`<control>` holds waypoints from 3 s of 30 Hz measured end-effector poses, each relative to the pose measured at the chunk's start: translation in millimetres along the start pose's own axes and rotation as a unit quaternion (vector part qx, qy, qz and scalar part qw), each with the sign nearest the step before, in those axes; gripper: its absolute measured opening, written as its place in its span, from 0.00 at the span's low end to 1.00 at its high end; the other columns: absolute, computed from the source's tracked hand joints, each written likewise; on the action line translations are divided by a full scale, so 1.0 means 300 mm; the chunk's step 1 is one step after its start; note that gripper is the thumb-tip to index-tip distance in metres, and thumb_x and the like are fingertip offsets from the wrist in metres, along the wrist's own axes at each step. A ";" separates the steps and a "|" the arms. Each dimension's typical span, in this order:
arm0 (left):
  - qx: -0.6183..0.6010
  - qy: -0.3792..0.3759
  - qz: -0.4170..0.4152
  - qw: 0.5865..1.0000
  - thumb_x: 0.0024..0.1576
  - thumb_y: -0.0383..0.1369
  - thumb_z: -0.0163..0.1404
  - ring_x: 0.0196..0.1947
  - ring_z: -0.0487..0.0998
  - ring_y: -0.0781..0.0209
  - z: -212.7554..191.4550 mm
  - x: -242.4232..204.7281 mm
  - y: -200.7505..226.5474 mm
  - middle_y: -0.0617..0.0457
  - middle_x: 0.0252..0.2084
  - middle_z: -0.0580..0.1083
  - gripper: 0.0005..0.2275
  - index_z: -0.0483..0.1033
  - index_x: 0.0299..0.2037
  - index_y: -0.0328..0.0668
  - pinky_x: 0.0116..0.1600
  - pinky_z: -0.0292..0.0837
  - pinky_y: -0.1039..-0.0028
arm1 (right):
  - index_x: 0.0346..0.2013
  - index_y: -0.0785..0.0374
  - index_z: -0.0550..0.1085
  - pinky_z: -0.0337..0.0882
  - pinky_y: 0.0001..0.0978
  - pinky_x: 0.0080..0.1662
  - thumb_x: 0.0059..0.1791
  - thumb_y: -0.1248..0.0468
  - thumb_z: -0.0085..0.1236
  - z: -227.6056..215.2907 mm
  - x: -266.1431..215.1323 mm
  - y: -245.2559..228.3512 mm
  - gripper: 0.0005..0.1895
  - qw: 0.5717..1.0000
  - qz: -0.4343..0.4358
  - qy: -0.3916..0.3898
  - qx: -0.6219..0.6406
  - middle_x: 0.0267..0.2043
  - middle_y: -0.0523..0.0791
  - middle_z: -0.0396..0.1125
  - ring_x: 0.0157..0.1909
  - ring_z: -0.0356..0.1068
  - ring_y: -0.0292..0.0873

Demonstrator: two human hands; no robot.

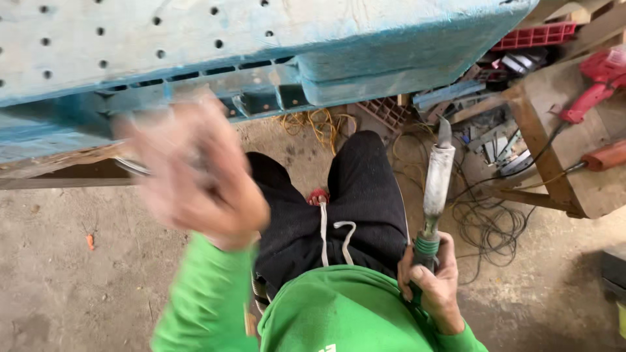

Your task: The person uses a soldering iron to smooth and melt the edges of a blue plastic mold. They move the tool along the rim and into recessed areas, occasionally wiping away residue with their hand.

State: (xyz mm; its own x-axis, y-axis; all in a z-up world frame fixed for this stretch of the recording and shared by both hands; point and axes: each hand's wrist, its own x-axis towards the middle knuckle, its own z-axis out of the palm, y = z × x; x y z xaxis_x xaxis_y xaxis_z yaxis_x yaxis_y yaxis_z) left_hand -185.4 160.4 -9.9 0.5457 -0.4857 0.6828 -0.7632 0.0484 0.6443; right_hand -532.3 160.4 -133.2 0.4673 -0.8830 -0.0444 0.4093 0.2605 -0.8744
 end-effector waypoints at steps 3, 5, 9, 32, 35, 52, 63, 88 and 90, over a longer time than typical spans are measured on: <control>-0.035 -0.109 -0.025 0.993 0.64 0.30 0.56 0.36 0.79 0.61 0.138 -0.178 0.137 0.49 0.39 0.79 0.11 0.78 0.56 0.40 0.41 0.78 0.70 | 0.59 0.68 0.59 0.61 0.30 0.17 0.50 0.58 0.61 -0.053 0.025 0.036 0.30 0.999 0.031 0.033 0.025 0.24 0.50 0.62 0.15 0.60 0.41; 0.000 -0.176 -0.029 0.984 0.64 0.33 0.56 0.36 0.81 0.57 0.226 -0.220 0.170 0.49 0.38 0.79 0.19 0.73 0.64 0.41 0.39 0.79 0.68 | 0.59 0.73 0.63 0.62 0.29 0.18 0.51 0.54 0.58 -0.075 0.023 0.038 0.31 0.997 0.049 0.060 0.030 0.23 0.50 0.63 0.14 0.61 0.41; 0.078 -0.194 0.067 0.976 0.66 0.38 0.55 0.40 0.80 0.48 0.340 -0.197 0.192 0.46 0.43 0.77 0.30 0.55 0.75 0.44 0.40 0.78 0.62 | 0.58 0.73 0.67 0.62 0.28 0.20 0.51 0.52 0.57 -0.104 0.036 0.018 0.30 0.995 0.041 0.089 -0.030 0.24 0.49 0.63 0.16 0.61 0.39; 0.241 -0.145 0.139 0.950 0.72 0.32 0.48 0.19 0.64 0.73 0.401 -0.161 -0.028 0.64 0.24 0.65 0.31 0.39 0.77 0.69 0.19 0.64 0.77 | 0.63 0.61 0.64 0.75 0.38 0.39 0.56 0.57 0.60 -0.065 0.059 -0.005 0.24 0.995 -0.080 -0.039 -0.046 0.46 0.54 0.68 0.37 0.70 0.44; 0.156 -0.171 0.021 0.973 0.70 0.39 0.53 0.15 0.62 0.70 0.347 -0.201 -0.043 0.63 0.23 0.68 0.29 0.49 0.76 0.52 0.19 0.60 0.73 | 0.62 0.63 0.64 0.73 0.33 0.38 0.56 0.60 0.59 -0.059 0.063 -0.014 0.23 0.989 -0.085 -0.040 -0.110 0.42 0.52 0.70 0.34 0.69 0.41; -0.661 -0.176 -0.437 0.584 0.68 0.33 0.52 0.66 0.71 0.62 0.233 -0.574 0.148 0.47 0.66 0.72 0.19 0.68 0.66 0.33 0.73 0.65 0.67 | 0.65 0.72 0.63 0.74 0.41 0.54 0.49 0.69 0.59 0.213 0.181 -0.019 0.31 0.789 -0.157 -0.040 -0.593 0.58 0.59 0.70 0.58 0.74 0.57; -0.692 -0.206 -0.435 0.538 0.70 0.34 0.50 0.62 0.74 0.60 0.238 -0.528 0.113 0.45 0.59 0.75 0.18 0.69 0.67 0.32 0.72 0.69 0.67 | 0.64 0.73 0.65 0.74 0.41 0.53 0.51 0.67 0.60 0.321 0.189 -0.031 0.28 0.747 -0.138 0.019 -0.650 0.56 0.58 0.71 0.55 0.75 0.56; -0.732 -0.225 -0.436 0.473 0.70 0.36 0.52 0.58 0.75 0.58 0.249 -0.533 0.064 0.42 0.55 0.76 0.19 0.69 0.65 0.29 0.69 0.70 0.66 | 0.68 0.73 0.62 0.75 0.47 0.47 0.56 0.66 0.53 0.411 0.181 -0.046 0.27 0.695 -0.165 0.031 -0.699 0.55 0.63 0.70 0.52 0.74 0.64; -0.736 -0.226 -0.431 0.470 0.70 0.36 0.52 0.58 0.76 0.58 0.248 -0.535 0.061 0.42 0.55 0.76 0.19 0.69 0.65 0.30 0.70 0.70 0.67 | 0.68 0.73 0.62 0.75 0.48 0.47 0.56 0.66 0.53 0.409 0.180 -0.044 0.27 0.694 -0.162 0.032 -0.701 0.54 0.63 0.70 0.51 0.74 0.64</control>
State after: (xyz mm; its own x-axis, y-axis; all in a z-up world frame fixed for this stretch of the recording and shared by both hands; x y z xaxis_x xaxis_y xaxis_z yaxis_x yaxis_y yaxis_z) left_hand -312.8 174.3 -133.4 0.0486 -0.9986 0.0205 0.9231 0.0527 0.3808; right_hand -416.3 157.1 -64.6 0.4752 -0.8334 0.2821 -0.7001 -0.5523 -0.4525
